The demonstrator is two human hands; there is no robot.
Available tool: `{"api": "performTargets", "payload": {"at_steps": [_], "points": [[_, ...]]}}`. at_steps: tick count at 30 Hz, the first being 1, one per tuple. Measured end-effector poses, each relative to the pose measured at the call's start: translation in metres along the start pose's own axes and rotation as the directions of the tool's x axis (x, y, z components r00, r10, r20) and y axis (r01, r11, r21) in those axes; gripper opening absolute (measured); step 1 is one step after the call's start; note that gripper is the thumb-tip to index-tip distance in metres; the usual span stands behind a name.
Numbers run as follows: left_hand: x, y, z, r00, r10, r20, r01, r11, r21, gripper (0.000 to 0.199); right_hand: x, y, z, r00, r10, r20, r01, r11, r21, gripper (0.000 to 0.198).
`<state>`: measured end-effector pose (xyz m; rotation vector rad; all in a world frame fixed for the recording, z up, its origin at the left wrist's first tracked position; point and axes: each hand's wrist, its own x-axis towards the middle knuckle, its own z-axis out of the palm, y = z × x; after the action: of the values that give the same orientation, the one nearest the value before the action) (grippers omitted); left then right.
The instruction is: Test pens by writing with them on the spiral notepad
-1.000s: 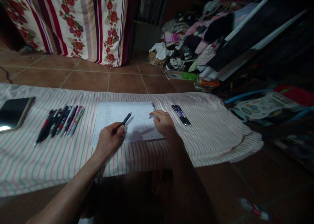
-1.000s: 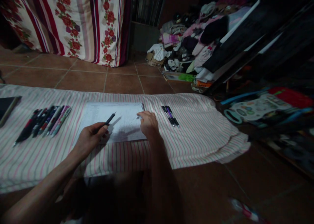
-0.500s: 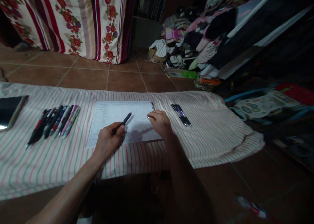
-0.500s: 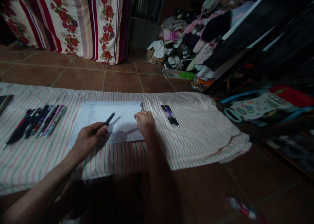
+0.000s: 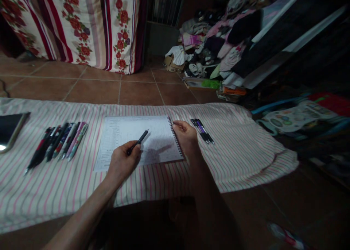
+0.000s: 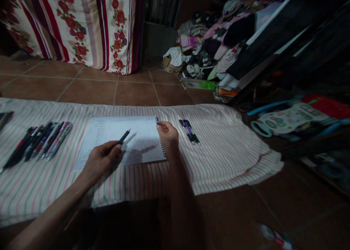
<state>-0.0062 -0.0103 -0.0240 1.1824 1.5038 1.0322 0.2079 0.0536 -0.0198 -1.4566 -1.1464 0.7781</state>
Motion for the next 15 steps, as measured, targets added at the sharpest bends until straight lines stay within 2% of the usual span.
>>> {"api": "performTargets", "payload": {"at_steps": [2, 5, 10, 12, 15], "points": [[0.000, -0.002, 0.002, 1.000, 0.007, 0.010, -0.007, 1.000, 0.006, 0.033, -0.001, -0.003, 0.005, 0.995, 0.103, -0.014, -0.099, 0.978, 0.183, 0.031], [0.001, -0.005, 0.004, 1.000, 0.007, 0.014, -0.008, 1.000, 0.028, 0.035, -0.005, -0.011, 0.015, 0.980, 0.194, 0.034, -0.194, 0.915, 0.355, 0.032], [0.003, -0.006, 0.002, 1.000, 0.004, -0.005, -0.004, 0.997, 0.082, 0.035, -0.015, -0.027, 0.032, 0.917, 0.361, 0.172, -0.395, 0.754, 0.525, 0.018], [0.003, -0.004, 0.001, 1.000, 0.017, -0.014, -0.015, 0.993, 0.117, 0.035, -0.019, -0.031, 0.038, 0.900, 0.382, 0.213, -0.431, 0.696, 0.574, 0.015], [0.001, 0.002, -0.002, 0.998, 0.059, -0.010, -0.055, 0.972, 0.228, 0.036, -0.027, -0.034, 0.044, 0.888, 0.377, 0.264, -0.458, 0.661, 0.595, 0.012]]}}
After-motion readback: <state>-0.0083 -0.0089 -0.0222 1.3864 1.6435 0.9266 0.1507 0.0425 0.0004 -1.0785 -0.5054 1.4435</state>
